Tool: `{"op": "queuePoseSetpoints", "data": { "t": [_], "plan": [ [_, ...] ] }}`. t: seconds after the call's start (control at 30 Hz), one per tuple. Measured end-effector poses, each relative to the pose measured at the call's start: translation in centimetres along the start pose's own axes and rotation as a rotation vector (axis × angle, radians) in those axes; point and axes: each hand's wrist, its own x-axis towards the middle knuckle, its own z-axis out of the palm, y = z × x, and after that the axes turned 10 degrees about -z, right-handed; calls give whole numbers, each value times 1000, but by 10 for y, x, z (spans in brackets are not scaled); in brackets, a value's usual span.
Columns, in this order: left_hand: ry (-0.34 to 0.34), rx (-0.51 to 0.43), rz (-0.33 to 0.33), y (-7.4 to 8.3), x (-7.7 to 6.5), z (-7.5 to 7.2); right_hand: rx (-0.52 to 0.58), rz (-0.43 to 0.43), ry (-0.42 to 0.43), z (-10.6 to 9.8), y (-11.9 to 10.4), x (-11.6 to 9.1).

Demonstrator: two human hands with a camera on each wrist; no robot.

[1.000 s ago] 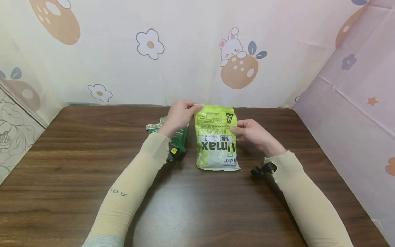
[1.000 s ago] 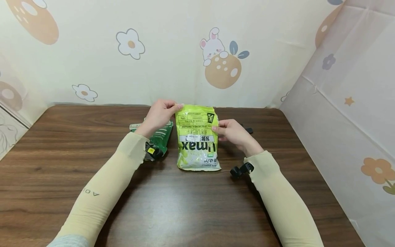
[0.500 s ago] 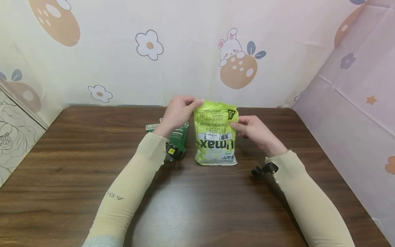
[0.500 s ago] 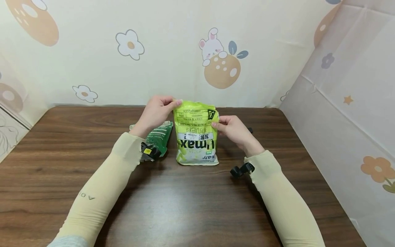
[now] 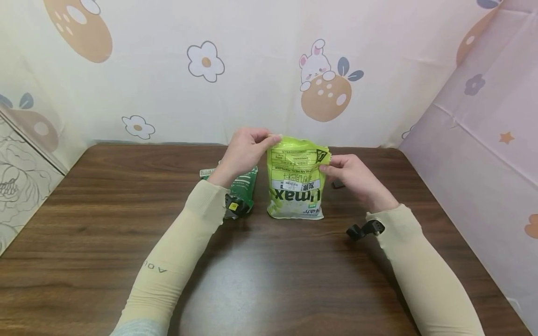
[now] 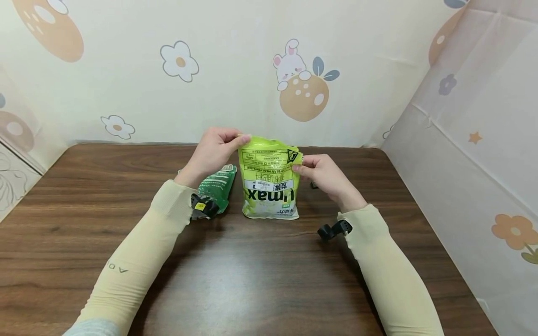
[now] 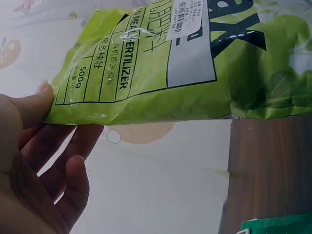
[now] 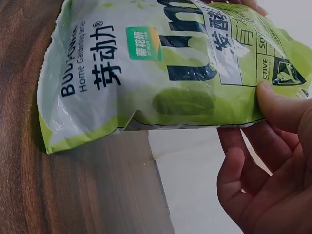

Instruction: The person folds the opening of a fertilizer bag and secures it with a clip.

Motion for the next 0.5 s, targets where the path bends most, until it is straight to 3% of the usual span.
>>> {"op": "queuePoseSetpoints", "data": {
  "t": [0.5],
  "plan": [
    [-36,-17,61,10,-6,-2,84,-65,107,-2,2,-1]
  ]
}}
